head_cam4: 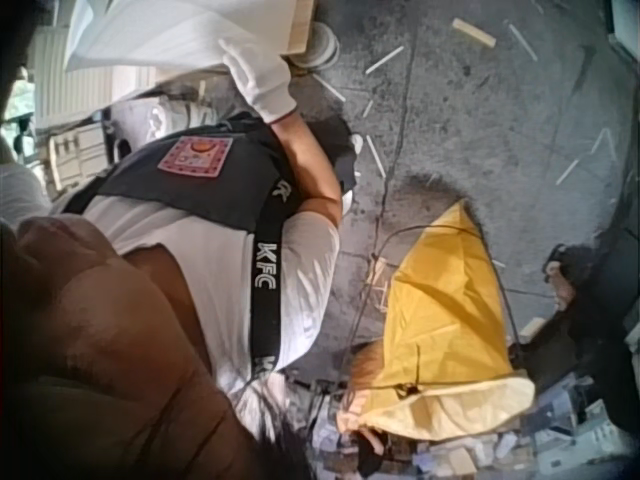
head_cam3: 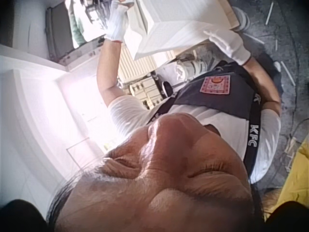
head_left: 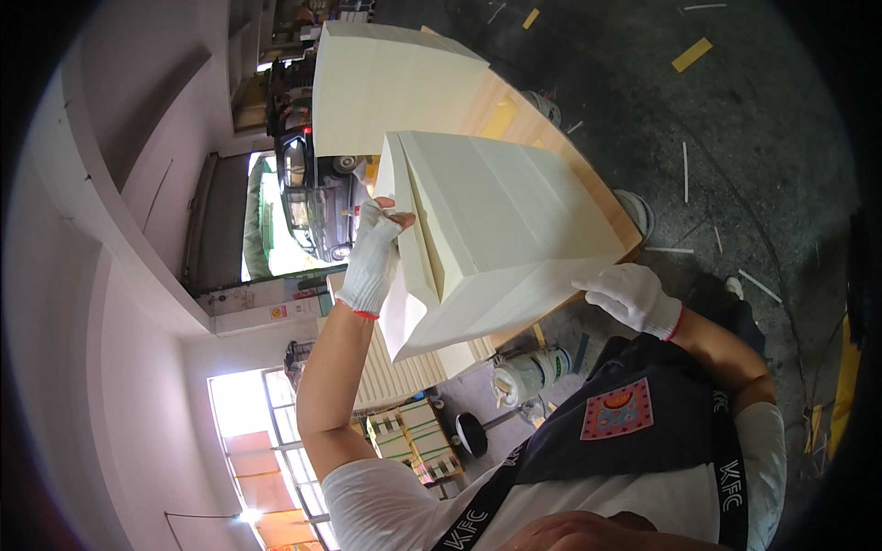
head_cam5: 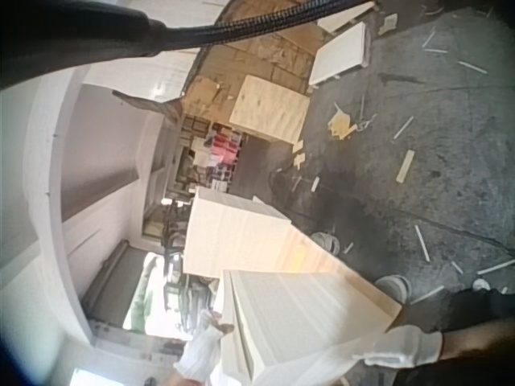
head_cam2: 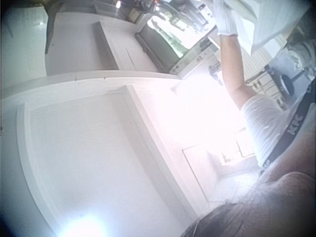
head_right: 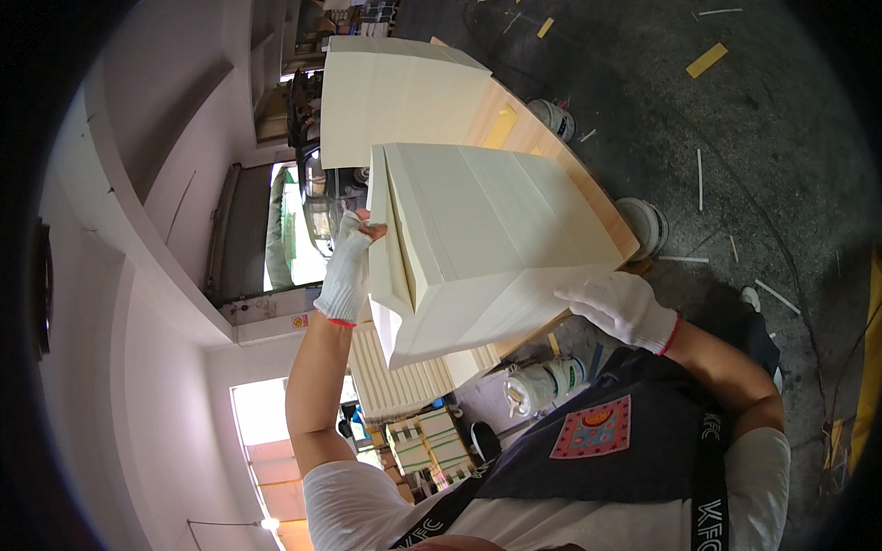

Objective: The person stacks white foam sheets on a wooden table. They pick up individual sheets, align them, and place them into a growing pile. The person occasionally adjusts the stack to ensure alignment.

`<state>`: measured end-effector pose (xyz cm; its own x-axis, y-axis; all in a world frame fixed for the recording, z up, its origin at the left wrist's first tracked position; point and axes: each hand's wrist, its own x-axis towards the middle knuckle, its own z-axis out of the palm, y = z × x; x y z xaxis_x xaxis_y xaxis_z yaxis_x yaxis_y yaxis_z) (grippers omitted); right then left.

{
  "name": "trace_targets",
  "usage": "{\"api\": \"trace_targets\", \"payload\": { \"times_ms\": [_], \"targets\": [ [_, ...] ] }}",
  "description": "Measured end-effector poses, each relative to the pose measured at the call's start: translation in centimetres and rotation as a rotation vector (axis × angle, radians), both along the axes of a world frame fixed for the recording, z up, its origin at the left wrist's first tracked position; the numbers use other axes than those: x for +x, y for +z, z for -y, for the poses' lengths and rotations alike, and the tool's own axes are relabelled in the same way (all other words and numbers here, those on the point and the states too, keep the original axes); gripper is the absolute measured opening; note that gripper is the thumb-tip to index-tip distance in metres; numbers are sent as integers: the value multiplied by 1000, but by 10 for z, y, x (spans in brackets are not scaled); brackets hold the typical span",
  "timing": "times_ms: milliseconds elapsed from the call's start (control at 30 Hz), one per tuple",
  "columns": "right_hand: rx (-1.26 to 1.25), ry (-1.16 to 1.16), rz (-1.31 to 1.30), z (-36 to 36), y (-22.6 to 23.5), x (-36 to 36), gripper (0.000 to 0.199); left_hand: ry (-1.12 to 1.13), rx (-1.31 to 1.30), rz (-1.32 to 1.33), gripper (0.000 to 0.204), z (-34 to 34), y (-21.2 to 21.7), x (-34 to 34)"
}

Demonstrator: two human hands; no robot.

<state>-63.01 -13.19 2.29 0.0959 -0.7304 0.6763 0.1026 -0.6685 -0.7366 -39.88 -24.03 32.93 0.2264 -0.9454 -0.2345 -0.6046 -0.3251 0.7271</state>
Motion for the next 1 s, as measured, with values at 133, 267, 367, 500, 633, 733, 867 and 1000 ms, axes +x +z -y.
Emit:
{"api": "trace_targets", "payload": {
  "times_ms": [133,267,367,500,633,733,867,1000],
  "targets": [
    [66,102,-105,-3,2,-9,33,8,0,25,38,-1,1,-2],
    [19,16,-6,-3,-2,0,32,-22,-14,22,38,-2,2,-4],
    [43,43,-42,-5,-2,-1,31,-45,-20,13,36,-3,2,-6],
    [37,1,-12,7,22,-11,29,-14,-3,39,33,-8,2,-18],
    [-290,-167,-62,52,133,-29,43,-56,-58,45,30,-12,5,-7],
    [-498,-125,-182,71,183,6,58,-66,-93,234,27,-13,19,-16],
    [-557,-55,-308,69,189,36,62,-289,-433,248,64,-66,11,-11],
    [-409,20,-394,65,191,46,74,-332,-629,833,67,-121,-16,2]
  ]
}}
